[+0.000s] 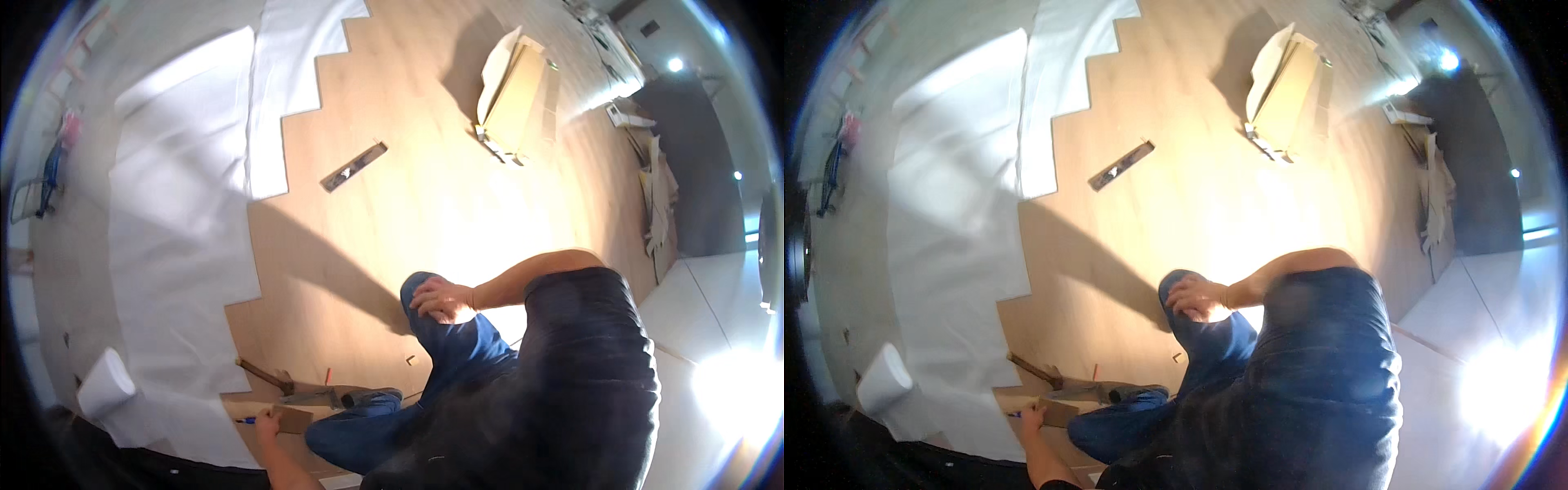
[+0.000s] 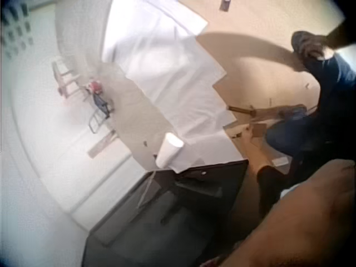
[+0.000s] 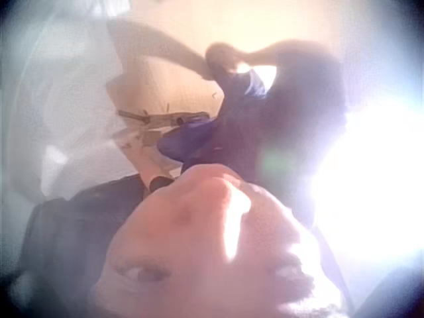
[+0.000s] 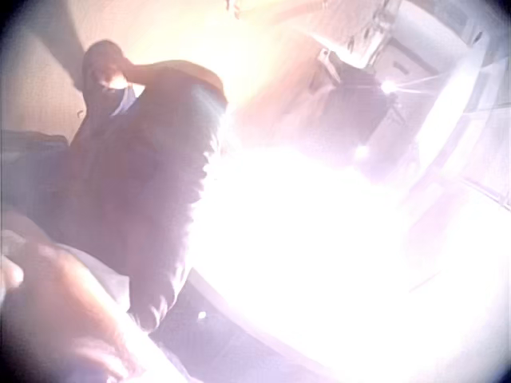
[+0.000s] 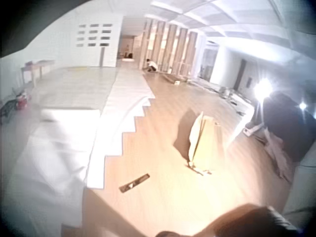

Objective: The person installs laminate floor planks by measuring and marking small pieces, using a utility knife and hammer to fit them into place, and using a table saw to cut custom pieces to size.

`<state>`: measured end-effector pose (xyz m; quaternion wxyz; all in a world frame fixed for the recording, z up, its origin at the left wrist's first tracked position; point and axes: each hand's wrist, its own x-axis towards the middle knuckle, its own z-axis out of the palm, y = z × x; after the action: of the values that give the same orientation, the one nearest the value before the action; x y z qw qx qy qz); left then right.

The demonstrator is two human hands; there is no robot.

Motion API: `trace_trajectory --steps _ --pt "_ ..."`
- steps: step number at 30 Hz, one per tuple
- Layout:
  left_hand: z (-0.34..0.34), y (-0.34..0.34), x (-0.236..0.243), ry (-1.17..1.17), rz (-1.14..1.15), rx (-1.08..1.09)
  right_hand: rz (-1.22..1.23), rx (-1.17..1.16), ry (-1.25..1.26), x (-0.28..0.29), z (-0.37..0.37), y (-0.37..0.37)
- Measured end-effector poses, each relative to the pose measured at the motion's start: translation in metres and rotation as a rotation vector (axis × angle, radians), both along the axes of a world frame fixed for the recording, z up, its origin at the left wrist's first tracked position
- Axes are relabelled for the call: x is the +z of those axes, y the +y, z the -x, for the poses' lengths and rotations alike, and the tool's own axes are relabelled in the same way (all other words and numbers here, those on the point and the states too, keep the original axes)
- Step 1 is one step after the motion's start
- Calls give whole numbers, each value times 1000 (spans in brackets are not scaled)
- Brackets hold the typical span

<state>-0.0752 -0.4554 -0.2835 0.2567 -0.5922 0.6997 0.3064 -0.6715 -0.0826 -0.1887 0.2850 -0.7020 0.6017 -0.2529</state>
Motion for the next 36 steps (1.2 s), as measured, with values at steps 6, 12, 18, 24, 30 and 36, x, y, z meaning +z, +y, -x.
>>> trace_trajectory --steps 6,12,18,24,30,36 --pt "314 -70 160 58 -76 -479 -371 -322 -83 9 -28 9" --pt "446 -71 245 212 -34 -710 -981 -456 -101 48 -10 24" --pt "373 -97 208 48 25 -570 -770 -712 -371 47 137 25" --pt "500 -67 226 28 -58 -285 -794 -1119 17 33 312 151" --pt "748 -134 197 427 -5 -228 -902 -1583 -508 119 435 189" --pt "1214 -245 267 741 -68 -184 -964 -1657 -463 122 624 133"
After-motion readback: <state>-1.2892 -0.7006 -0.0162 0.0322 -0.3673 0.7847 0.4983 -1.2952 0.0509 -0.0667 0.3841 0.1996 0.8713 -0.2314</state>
